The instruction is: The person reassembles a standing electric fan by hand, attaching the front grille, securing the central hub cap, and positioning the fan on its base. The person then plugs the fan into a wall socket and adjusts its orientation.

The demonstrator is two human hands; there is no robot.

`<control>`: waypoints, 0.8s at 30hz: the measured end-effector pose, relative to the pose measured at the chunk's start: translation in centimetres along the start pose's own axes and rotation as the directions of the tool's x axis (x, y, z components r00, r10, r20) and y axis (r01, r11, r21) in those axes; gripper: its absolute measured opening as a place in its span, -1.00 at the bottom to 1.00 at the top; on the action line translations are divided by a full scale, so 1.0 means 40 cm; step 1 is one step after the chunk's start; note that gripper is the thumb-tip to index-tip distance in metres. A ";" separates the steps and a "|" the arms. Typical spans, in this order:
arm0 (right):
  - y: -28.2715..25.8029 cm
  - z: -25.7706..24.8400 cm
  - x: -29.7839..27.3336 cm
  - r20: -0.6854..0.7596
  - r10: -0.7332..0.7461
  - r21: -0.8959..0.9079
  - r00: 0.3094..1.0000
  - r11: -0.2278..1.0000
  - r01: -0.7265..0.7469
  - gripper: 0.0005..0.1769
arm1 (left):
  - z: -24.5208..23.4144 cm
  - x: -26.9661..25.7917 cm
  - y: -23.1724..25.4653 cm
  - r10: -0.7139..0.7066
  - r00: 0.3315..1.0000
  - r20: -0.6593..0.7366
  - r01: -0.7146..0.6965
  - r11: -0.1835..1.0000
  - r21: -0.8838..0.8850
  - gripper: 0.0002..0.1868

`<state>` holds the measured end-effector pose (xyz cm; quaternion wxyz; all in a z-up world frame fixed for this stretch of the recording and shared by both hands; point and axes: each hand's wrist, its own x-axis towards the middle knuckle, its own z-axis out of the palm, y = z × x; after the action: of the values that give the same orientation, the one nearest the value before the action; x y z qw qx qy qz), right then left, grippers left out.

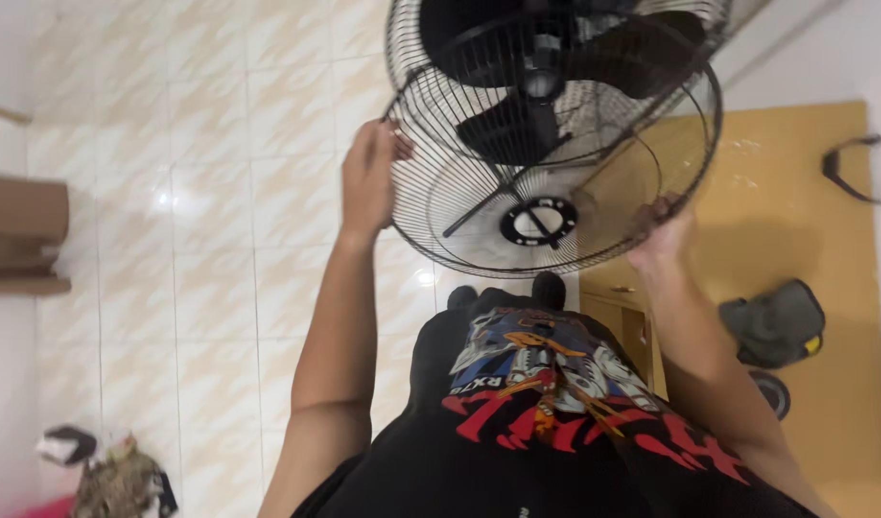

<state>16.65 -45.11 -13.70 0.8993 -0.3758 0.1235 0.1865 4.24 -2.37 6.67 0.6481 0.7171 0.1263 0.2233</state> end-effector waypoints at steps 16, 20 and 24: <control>-0.109 0.267 -0.095 -0.056 -0.630 -0.415 0.775 0.721 0.556 -0.80 | 0.112 -0.106 0.250 0.376 0.901 0.218 -0.434 0.760 0.483 -0.93; -0.164 0.441 -0.177 0.423 -0.655 -0.605 0.627 0.311 0.733 -0.86 | 0.150 -0.120 0.227 0.430 0.843 0.322 -0.535 0.605 0.590 -0.93; -0.129 0.604 -0.265 0.846 -0.146 -0.528 0.512 -0.100 0.843 -0.69 | 0.169 -0.134 0.188 0.516 0.754 0.407 -0.645 0.463 0.608 -0.92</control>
<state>11.32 -33.59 9.99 0.4249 -0.7848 -0.4458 -0.0694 2.06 -11.74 12.82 0.2060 0.9249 -0.1033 0.3025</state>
